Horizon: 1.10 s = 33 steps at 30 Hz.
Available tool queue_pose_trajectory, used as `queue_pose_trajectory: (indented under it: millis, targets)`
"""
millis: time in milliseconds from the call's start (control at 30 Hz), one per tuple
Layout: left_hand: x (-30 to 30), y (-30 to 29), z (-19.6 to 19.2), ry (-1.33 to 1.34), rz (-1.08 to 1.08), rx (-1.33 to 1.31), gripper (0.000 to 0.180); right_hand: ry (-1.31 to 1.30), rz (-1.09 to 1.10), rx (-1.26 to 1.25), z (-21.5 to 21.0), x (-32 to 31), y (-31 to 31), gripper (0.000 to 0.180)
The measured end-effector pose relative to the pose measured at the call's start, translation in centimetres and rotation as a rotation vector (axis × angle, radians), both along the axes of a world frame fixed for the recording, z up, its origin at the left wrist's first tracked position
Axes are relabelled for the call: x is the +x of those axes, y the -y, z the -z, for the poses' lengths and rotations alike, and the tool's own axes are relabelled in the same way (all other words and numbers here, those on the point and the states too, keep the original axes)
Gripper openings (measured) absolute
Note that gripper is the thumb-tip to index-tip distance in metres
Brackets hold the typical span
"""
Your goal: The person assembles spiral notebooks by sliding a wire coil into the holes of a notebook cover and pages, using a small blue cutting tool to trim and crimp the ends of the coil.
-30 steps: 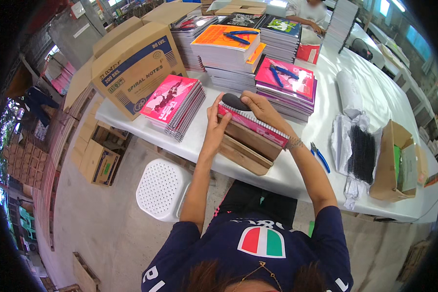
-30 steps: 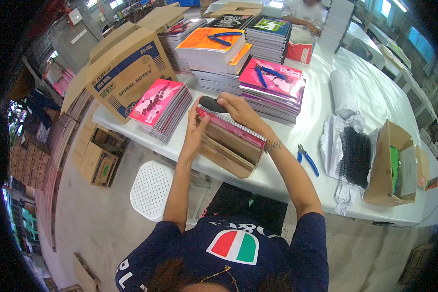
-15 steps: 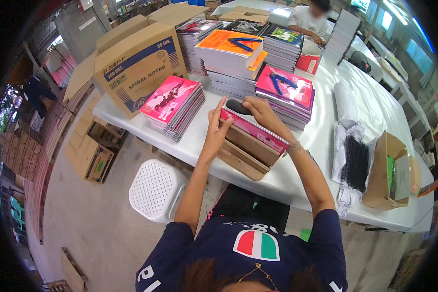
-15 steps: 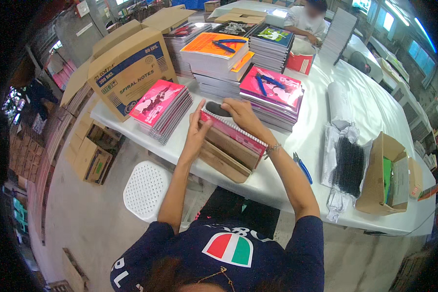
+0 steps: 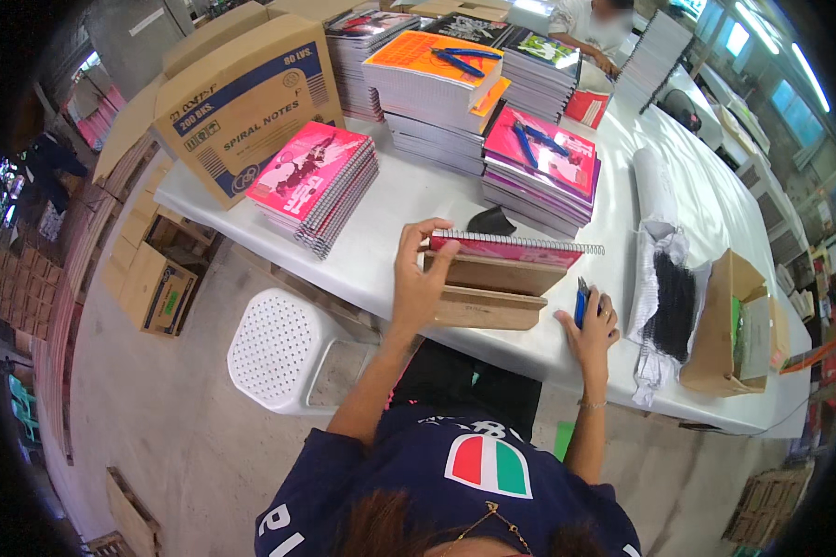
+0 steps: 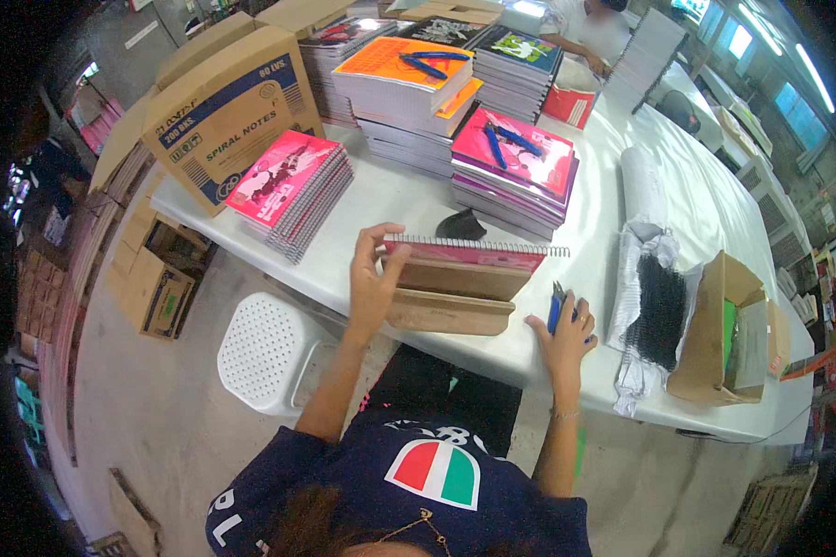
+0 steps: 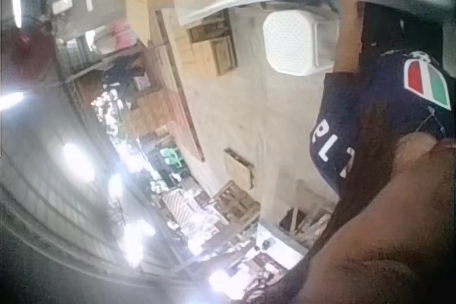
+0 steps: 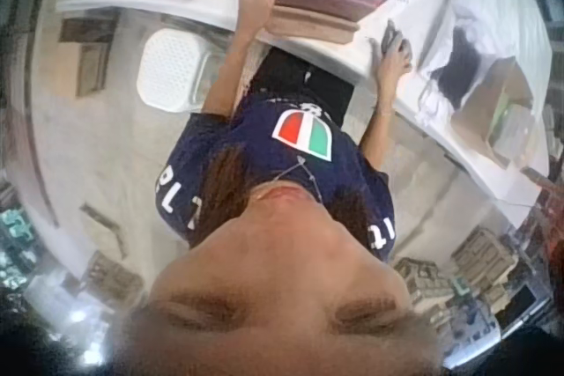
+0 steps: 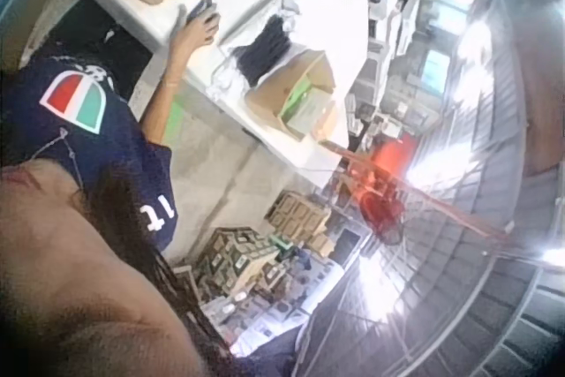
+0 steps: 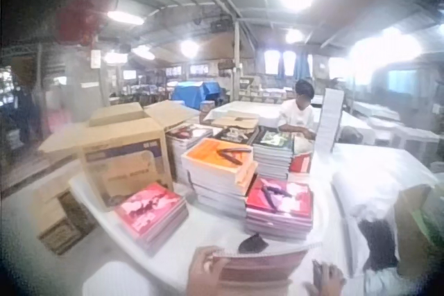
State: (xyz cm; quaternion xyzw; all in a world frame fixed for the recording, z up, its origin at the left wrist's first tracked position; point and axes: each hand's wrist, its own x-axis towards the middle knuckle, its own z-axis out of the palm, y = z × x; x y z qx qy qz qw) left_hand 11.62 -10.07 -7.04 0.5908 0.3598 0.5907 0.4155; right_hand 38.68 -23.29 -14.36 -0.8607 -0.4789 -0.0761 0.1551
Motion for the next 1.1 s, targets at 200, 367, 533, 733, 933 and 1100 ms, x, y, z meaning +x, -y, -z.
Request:
queue_pose_trajectory:
  millis: [200,367,533,733,933,1100]
  targets:
    - [-0.6,-2.2,-0.8,-0.053,0.128,0.107,0.015,-0.219,-0.053,0.331,0.3,-0.4,2.7,0.054]
    - [-2.0,-2.4,-1.4,-0.149,0.166,0.059,0.010,-0.433,-0.200,0.594,-8.3,-7.8,1.3,0.049]
    - [-1.9,-1.8,-1.8,-0.188,0.100,0.088,0.017,-0.488,-0.498,0.519,-11.9,-13.0,-0.4,0.054]
    - [-2.1,-1.7,-1.7,-0.135,0.175,0.006,0.023,-0.357,-0.659,0.541,-11.4,-17.3,-3.3,0.055]
    - [-1.8,-1.1,-1.6,-0.050,0.166,-0.009,0.025,-0.356,-0.637,0.564,-9.9,-18.0,-5.1,0.057]
    - [-1.5,-0.6,-1.4,-0.028,0.117,-0.040,0.026,-0.491,-0.669,0.497,-10.3,-18.6,-5.0,0.051]
